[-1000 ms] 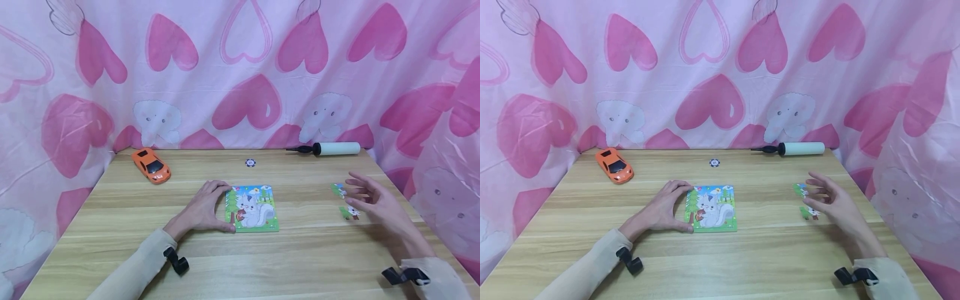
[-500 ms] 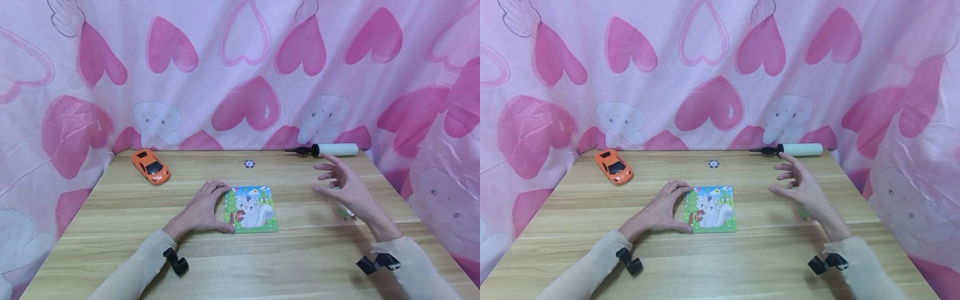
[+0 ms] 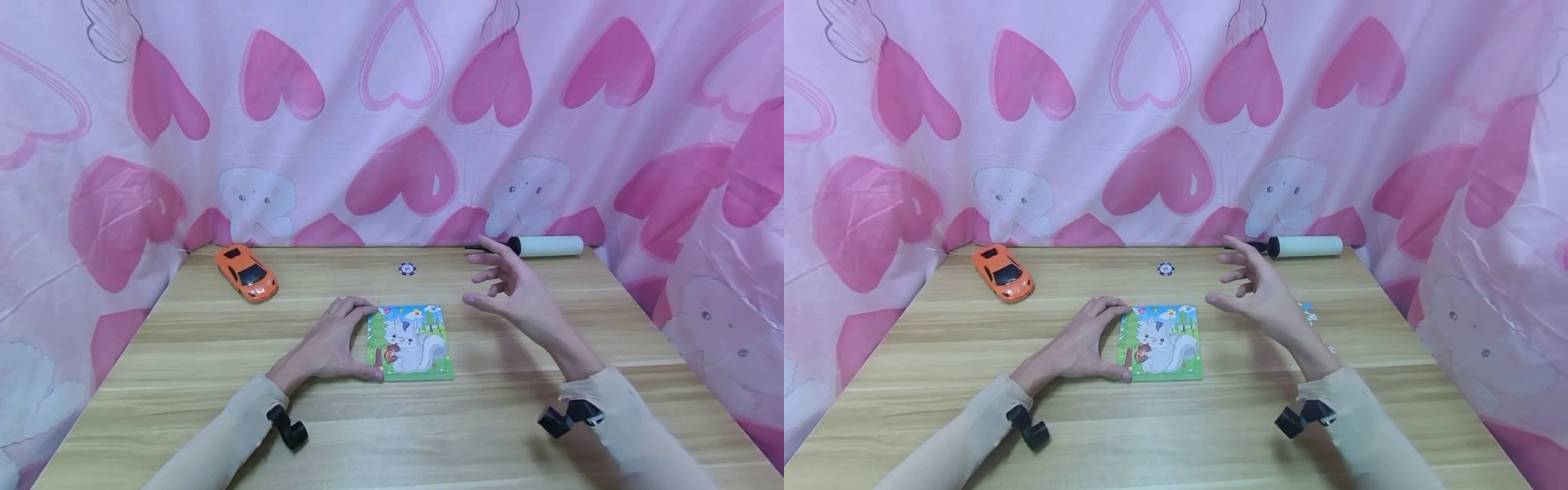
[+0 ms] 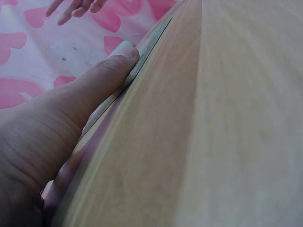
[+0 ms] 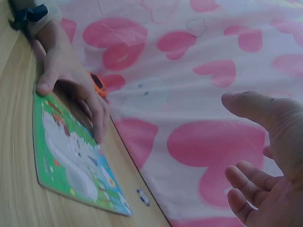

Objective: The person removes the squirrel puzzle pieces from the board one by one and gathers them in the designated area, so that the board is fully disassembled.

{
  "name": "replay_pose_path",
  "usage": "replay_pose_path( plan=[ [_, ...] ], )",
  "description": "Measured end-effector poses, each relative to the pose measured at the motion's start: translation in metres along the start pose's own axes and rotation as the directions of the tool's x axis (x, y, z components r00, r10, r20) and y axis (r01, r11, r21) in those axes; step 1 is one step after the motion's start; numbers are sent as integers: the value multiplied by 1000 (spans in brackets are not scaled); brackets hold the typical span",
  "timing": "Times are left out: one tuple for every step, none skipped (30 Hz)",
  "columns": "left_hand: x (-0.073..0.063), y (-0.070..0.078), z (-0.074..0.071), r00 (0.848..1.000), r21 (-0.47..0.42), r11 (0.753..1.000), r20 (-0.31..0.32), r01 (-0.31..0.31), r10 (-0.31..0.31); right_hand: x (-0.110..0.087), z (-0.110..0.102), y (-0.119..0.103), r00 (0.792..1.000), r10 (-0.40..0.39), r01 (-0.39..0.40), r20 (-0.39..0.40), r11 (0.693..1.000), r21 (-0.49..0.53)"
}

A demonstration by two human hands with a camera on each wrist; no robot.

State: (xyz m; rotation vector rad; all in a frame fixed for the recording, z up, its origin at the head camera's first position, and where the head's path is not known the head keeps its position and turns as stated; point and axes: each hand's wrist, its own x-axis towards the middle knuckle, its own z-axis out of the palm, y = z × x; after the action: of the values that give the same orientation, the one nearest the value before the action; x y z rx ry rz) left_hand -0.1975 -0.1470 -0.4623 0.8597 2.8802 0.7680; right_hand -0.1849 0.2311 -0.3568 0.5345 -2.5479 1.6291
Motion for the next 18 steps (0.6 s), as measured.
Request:
replay_pose_path(
  plan=[
    [0,0,0,1000,1,1000,0,-1,1,1,2,0,1000,-6,6,4,1000,4],
    [0,0,1,1000,2,1000,0,-1,1,2,5,-1,1000,-9,9,9,1000,8],
    [0,0,1,1000,4,1000,1,-1,1,2,8,-1,1000,-15,15,15,1000,14],
    [0,0,1,1000,4,1000,0,-1,1,3,10,-1,1000,-21,20,20,1000,22],
    [0,0,1,1000,3,1000,0,0,0,4,13,-2,999,-24,23,26,999,28],
    [0,0,1,1000,4,1000,0,1,-1,5,16,-2,999,-27,26,34,999,34],
    [0,0,0,1000,5,1000,1,1,-1,5,19,-3,999,-28,26,42,999,40],
    [-1,0,0,1000,5,1000,0,1,-1,6,22,-4,998,-28,26,51,999,43],
    [-1,0,0,1000,5,1000,0,2,-2,7,26,-5,998,-30,27,58,998,49],
    [-1,0,0,1000,3,1000,0,1,-1,8,30,-6,997,-31,28,66,998,56],
    [-1,0,0,1000,5,1000,1,1,-1,8,34,-7,997,-32,28,74,998,62],
    [-1,-1,0,1000,7,1000,2,2,-2,9,38,-8,996,-33,28,81,997,69],
    [-1,-1,0,1000,7,1000,3,1,-1,10,42,-9,996,-34,28,88,997,74],
    [-1,-1,0,1000,6,1000,3,1,-1,10,46,-9,995,-34,27,94,996,81],
    [-1,-1,0,1000,6,1000,3,1,-1,11,50,-9,994,-35,26,101,996,85],
    [0,-1,0,1000,6,1000,3,1,-1,11,55,-9,994,-35,26,107,996,87],
    [0,-1,0,1000,7,1000,3,1,-1,11,59,-8,993,-34,24,113,996,88],
    [0,-1,0,1000,5,1000,3,0,0,12,63,-7,992,-36,25,119,996,89]
  ],
)
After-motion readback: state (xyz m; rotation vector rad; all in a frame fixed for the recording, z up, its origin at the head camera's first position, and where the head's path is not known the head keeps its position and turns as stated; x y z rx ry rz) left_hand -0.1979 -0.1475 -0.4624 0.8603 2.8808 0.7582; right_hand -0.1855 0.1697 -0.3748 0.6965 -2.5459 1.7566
